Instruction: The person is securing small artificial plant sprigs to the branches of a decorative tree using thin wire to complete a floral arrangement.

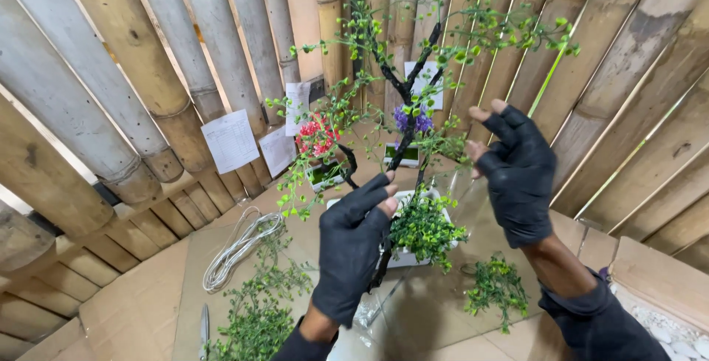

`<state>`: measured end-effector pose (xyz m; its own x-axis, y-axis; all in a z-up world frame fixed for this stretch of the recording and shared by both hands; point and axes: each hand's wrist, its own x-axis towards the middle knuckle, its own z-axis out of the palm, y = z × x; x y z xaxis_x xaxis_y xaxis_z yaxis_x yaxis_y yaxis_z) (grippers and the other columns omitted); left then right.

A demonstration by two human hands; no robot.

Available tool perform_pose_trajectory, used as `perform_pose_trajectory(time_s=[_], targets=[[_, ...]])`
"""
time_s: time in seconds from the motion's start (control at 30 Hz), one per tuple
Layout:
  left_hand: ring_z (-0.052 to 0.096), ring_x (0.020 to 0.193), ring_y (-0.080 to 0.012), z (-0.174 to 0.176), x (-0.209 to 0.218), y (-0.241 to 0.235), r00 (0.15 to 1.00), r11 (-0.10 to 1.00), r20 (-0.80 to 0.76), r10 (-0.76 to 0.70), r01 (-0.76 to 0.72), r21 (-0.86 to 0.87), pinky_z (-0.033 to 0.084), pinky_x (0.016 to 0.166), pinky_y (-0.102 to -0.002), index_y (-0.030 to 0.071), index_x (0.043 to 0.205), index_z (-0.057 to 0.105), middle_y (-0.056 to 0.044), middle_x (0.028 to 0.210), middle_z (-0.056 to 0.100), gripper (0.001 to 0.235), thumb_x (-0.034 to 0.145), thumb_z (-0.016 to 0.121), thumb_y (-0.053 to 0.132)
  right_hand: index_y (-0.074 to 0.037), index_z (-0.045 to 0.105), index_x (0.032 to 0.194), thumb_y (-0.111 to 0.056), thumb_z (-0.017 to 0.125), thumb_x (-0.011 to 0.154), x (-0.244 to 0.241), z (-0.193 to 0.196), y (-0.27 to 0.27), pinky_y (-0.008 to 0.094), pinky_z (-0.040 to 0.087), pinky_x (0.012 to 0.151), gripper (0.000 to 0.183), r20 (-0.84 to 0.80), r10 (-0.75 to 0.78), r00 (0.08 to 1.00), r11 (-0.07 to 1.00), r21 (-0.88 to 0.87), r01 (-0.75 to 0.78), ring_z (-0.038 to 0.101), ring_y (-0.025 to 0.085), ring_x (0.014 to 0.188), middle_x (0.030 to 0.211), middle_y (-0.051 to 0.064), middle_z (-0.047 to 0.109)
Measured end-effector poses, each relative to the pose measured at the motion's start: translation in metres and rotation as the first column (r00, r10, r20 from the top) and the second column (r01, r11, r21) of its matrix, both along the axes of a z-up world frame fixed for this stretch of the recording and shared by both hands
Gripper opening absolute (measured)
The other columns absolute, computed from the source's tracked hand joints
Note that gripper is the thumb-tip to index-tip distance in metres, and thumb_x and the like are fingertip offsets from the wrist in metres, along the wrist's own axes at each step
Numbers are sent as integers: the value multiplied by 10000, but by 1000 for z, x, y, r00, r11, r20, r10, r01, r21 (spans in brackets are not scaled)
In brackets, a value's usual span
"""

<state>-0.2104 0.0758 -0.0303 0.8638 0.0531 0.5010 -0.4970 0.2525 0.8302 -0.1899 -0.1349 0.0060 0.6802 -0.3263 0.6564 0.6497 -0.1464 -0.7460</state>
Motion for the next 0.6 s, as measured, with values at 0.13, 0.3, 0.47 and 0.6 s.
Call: perform_pose_trajectory(time_s=[0.13, 0.3, 0.47, 0.6], targets=[[752, 1148, -228, -12, -64, 53, 998, 991, 2, 62, -61, 118, 615, 1005, -327, 23, 1079, 796, -160, 1215, 786, 219, 873, 725, -1, -5, 493, 1435, -5, 647, 912, -64, -9, 1, 187, 469, 520, 546, -67, -96, 993, 994, 48, 99, 542, 110, 617, 1247, 177, 689], [765, 1123, -264, -75, -112, 109, 924, 894, -35, 381, -358, 270, 636, 994, -330, -24, 1066, 771, -190, 1166, 784, 214, 862, 707, -6, -97, 487, 1558, -233, 587, 969, -158, -65, -12, 119, 470, 577, 612, -218, -85, 972, 970, 206, 131, 555, 32, 621, 1109, 10, 685], [743, 1134, -249, -172, -121, 136, 763, 800, -263, 591, -512, 312, 647, 996, -345, 16, 1149, 756, -140, 1195, 767, 265, 887, 716, 7, 75, 709, 1188, -159, 718, 725, -213, -109, 37, 235, 642, 579, 518, -438, 65, 897, 997, 65, -40, 793, 230, 611, 726, 224, 799], [690, 1181, -252, -246, -116, 150, 756, 699, -126, 642, -511, 501, 602, 1010, -351, 54, 1230, 739, -104, 1272, 724, 309, 925, 710, 98, -113, 816, 1180, -156, 868, 742, -170, -182, 67, 247, 688, 784, 443, -690, 178, 701, 891, -189, -412, 837, 94, 828, 954, 44, 921]])
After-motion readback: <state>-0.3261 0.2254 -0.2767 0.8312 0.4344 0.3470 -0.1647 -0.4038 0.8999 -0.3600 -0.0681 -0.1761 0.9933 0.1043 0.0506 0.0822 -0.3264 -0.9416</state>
